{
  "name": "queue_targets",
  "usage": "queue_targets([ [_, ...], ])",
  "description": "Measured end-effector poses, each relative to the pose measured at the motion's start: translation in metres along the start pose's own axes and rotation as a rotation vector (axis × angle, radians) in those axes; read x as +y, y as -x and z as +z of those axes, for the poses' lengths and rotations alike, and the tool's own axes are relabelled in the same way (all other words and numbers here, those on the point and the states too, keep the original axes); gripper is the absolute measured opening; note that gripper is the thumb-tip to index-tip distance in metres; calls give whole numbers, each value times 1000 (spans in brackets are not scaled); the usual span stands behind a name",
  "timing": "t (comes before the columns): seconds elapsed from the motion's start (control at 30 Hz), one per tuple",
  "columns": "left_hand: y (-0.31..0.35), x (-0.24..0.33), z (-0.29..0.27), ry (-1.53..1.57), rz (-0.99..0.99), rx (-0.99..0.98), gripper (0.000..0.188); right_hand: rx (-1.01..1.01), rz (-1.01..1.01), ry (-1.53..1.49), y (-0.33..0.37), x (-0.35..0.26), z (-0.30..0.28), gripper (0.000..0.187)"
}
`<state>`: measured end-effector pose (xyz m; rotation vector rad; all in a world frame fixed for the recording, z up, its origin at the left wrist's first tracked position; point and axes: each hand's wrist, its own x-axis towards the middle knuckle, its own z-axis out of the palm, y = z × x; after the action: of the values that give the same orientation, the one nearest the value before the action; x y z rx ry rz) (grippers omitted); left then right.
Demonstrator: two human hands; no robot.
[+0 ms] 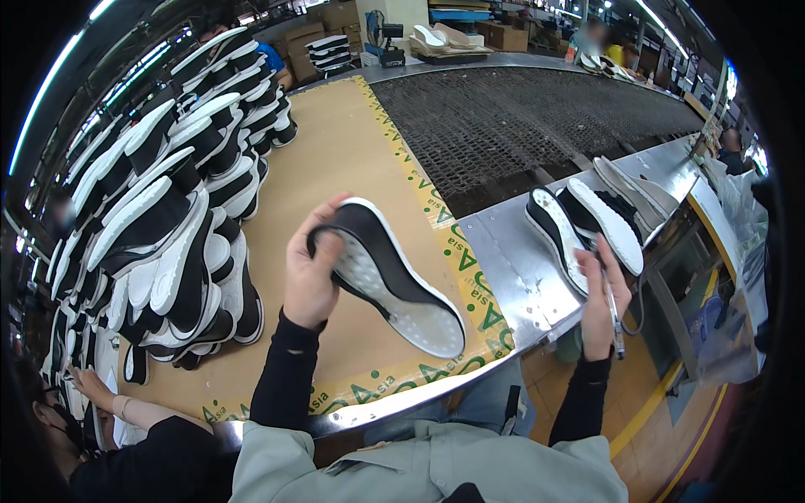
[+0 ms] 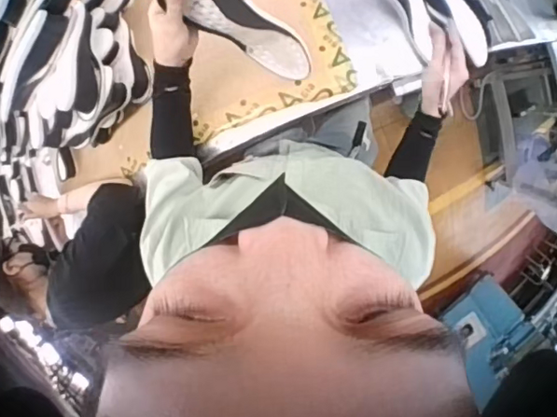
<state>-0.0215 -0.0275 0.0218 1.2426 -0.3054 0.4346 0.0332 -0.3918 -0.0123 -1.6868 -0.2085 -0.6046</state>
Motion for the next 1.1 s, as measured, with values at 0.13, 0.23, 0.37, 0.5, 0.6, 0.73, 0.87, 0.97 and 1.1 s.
queue_targets([
  [0.13,20,22,28,-152,-58,-110,74,-361,-219,-185,9,-53,47,30],
  [0.23,28,30,36,-75,-37,-145,79,-492,-282,-328,15,-92,72,24],
  [0.37,34,35,44,-96,-28,-174,82,-570,-219,-448,18,-125,87,19],
  [0.5,35,36,47,-101,-10,-214,81,-563,-279,-426,17,-127,92,14],
  [0.6,36,38,47,-111,-2,-223,80,-553,-311,-417,17,-127,93,14],
  [0.73,36,36,45,-118,23,-239,80,-575,-378,-375,15,-130,93,14],
  [0.87,37,36,46,-116,11,-237,80,-560,-526,-295,14,-129,95,11],
  [0.97,36,37,47,-107,-5,-217,80,-560,-581,-252,15,-129,96,5],
  [1.1,35,37,49,-92,-38,-194,79,-580,-495,-249,20,-119,94,2],
])
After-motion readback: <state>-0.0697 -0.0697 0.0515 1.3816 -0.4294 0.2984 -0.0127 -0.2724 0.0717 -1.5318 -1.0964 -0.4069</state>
